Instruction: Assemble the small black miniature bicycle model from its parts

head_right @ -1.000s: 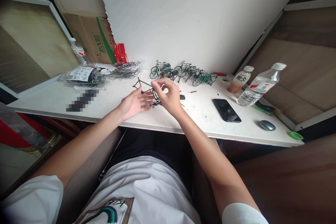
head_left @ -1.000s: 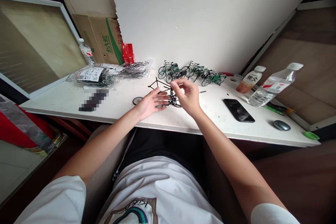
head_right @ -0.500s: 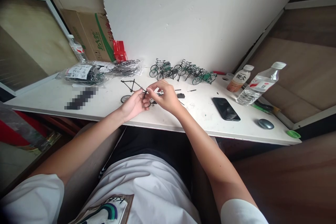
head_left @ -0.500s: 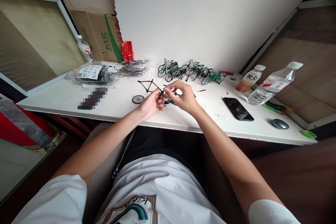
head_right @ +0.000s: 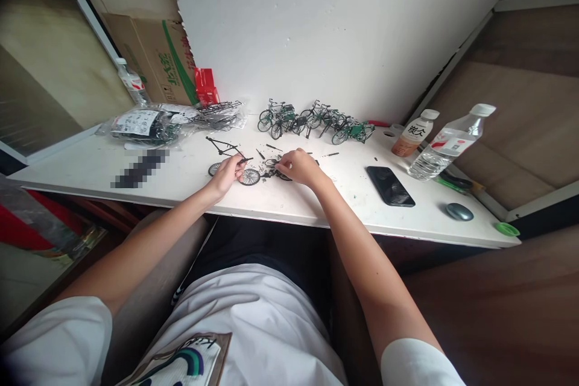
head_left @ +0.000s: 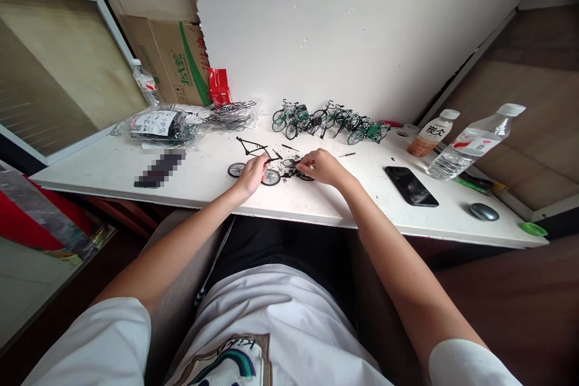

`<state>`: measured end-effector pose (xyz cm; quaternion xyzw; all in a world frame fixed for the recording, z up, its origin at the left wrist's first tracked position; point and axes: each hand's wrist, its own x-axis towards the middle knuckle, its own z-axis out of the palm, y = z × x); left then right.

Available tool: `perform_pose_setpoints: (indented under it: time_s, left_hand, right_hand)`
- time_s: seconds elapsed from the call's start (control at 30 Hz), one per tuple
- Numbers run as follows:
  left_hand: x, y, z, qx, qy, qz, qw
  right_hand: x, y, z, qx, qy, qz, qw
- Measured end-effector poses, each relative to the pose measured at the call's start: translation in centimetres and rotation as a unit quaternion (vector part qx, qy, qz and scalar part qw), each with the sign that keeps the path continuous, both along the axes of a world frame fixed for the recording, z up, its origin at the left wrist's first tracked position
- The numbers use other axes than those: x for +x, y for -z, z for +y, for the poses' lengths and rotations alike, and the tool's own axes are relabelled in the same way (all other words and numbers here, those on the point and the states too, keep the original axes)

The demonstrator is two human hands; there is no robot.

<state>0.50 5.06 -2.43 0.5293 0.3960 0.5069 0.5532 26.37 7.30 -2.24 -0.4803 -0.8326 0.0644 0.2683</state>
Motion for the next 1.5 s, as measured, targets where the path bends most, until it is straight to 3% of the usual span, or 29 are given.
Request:
perform_pose_setpoints:
  time_s: [0.2,0.43,0.7,1.1,1.5]
  left_hand:
    - [-0.2,0.0,0.1,-0.002,0.033,-0.012,0.999]
    - [-0.6,1.8,1.7,0.013,-0.041,0.044,0.998]
    - [-0.8,2.9,2.4,0.024,-0.053,0.086,0.995]
    - [-1.1,3.9,3.0,0.073,-0.056,0.132,0.987]
    - [-1.0,5.0,3.0,0.136,-0.01,0.16,0.978]
  right_hand:
    - [1.0,-0.4,-0.3,-0.028,-0.038,-0.038,0.998]
    - [1.0,-0.1,0.1,-0.039,-0.039,-0.034,0.998]
    - [0.9,-0.8,-0.5,-0.068,0.013,-0.08,0.994]
    - [0.3,0.9,0.3,-0.009,0.078,-0.08,0.994]
    - [-0.5,0.7,-0.2,0.005,0.052,-0.04,0.998]
